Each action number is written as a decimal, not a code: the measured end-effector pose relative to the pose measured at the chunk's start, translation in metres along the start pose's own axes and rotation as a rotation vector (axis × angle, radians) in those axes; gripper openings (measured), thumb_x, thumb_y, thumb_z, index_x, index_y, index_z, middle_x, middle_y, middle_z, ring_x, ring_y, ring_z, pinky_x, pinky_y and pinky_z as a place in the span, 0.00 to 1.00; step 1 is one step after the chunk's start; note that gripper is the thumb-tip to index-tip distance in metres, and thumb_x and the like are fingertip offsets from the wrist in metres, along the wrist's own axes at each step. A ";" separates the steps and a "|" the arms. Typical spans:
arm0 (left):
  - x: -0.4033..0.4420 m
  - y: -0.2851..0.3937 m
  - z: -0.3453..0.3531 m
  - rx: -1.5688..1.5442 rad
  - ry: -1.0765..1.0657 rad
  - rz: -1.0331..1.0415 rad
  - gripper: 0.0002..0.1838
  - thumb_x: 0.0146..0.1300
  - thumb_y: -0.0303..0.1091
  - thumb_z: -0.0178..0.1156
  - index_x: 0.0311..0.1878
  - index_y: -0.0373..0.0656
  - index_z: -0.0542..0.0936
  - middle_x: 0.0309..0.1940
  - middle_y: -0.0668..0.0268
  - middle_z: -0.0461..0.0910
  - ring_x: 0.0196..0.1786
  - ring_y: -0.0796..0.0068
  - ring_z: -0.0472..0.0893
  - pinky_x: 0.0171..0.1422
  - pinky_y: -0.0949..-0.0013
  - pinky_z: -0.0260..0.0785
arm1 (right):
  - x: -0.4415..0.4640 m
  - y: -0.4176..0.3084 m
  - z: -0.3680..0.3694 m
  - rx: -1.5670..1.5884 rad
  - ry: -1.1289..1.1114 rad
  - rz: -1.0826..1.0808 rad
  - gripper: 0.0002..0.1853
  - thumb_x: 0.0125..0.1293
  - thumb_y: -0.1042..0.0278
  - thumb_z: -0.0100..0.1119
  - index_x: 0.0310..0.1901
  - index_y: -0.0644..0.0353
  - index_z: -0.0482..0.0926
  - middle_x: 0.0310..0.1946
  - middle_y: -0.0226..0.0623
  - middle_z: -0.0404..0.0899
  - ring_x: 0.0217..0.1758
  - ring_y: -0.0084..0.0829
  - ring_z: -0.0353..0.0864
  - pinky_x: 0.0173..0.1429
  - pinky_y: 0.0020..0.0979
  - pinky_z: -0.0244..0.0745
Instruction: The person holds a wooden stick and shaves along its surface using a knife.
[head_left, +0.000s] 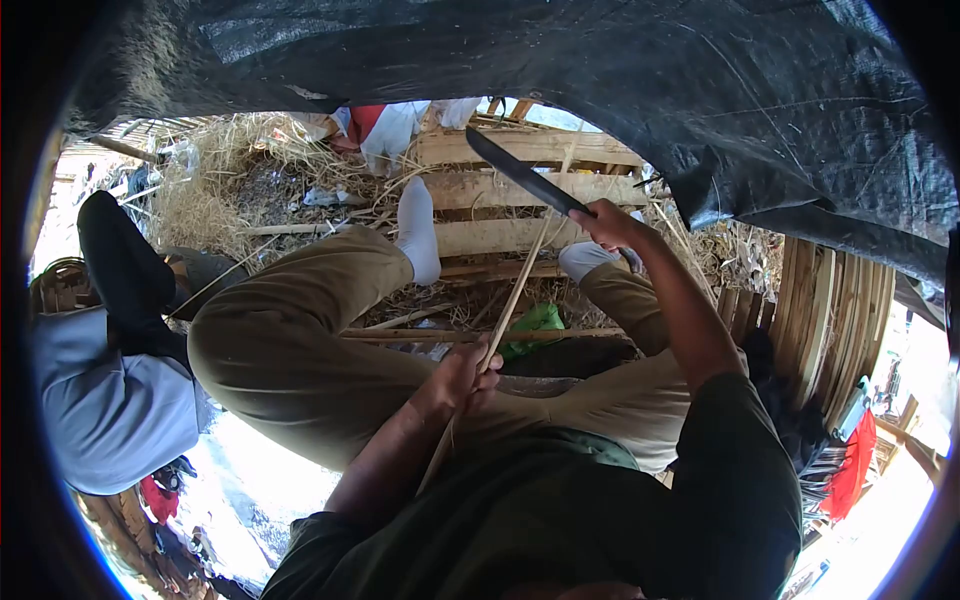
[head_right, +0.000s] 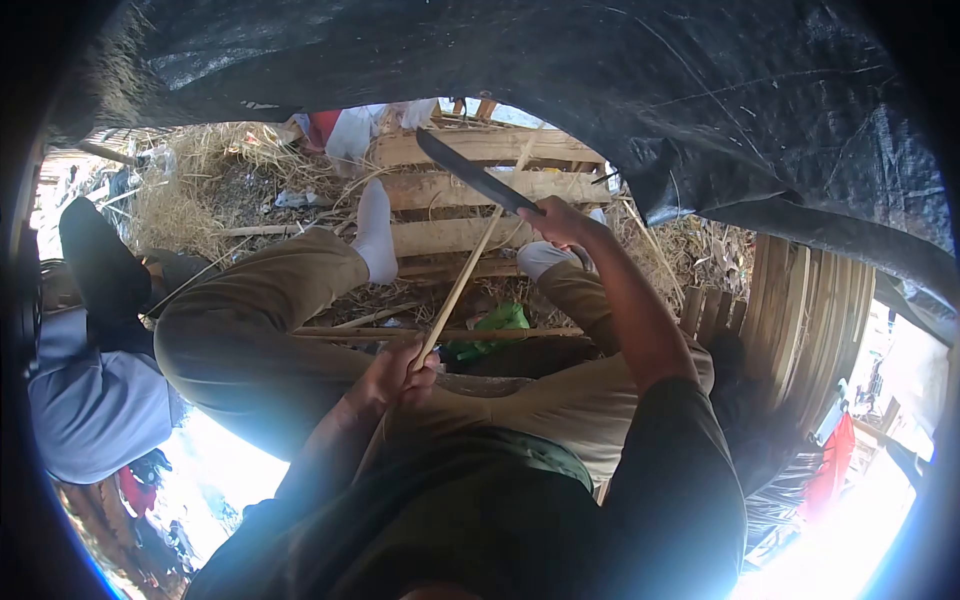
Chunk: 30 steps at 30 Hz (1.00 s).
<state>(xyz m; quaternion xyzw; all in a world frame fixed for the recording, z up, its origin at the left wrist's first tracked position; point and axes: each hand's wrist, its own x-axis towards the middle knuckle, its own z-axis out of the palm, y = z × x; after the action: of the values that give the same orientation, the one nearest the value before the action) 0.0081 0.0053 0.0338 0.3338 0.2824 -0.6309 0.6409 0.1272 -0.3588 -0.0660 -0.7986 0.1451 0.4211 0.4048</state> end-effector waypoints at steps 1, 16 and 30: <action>-0.001 0.002 0.003 0.070 0.024 0.047 0.24 0.76 0.57 0.34 0.30 0.51 0.65 0.13 0.77 0.57 0.11 0.80 0.57 0.16 0.70 0.50 | -0.002 -0.003 -0.003 0.002 -0.006 0.023 0.27 0.71 0.40 0.53 0.32 0.61 0.71 0.14 0.26 0.65 0.11 0.20 0.63 0.15 0.27 0.59; -0.003 -0.004 0.003 0.211 0.091 0.125 0.25 0.76 0.57 0.35 0.31 0.50 0.66 0.14 0.76 0.60 0.12 0.81 0.60 0.16 0.71 0.53 | -0.005 -0.003 0.003 0.049 0.070 0.083 0.25 0.71 0.41 0.53 0.34 0.61 0.72 0.14 0.25 0.65 0.11 0.20 0.63 0.16 0.27 0.60; -0.012 -0.006 0.011 0.462 0.187 0.353 0.26 0.76 0.51 0.42 0.28 0.41 0.71 0.12 0.71 0.67 0.11 0.79 0.67 0.17 0.70 0.60 | -0.031 -0.014 0.015 -0.137 -0.005 -0.012 0.28 0.70 0.38 0.52 0.36 0.62 0.76 0.15 0.25 0.67 0.13 0.21 0.67 0.19 0.28 0.66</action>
<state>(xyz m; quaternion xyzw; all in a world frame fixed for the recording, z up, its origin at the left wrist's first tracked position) 0.0007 0.0047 0.0496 0.5715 0.1269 -0.5238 0.6189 0.1085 -0.3415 -0.0388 -0.8241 0.1102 0.4297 0.3522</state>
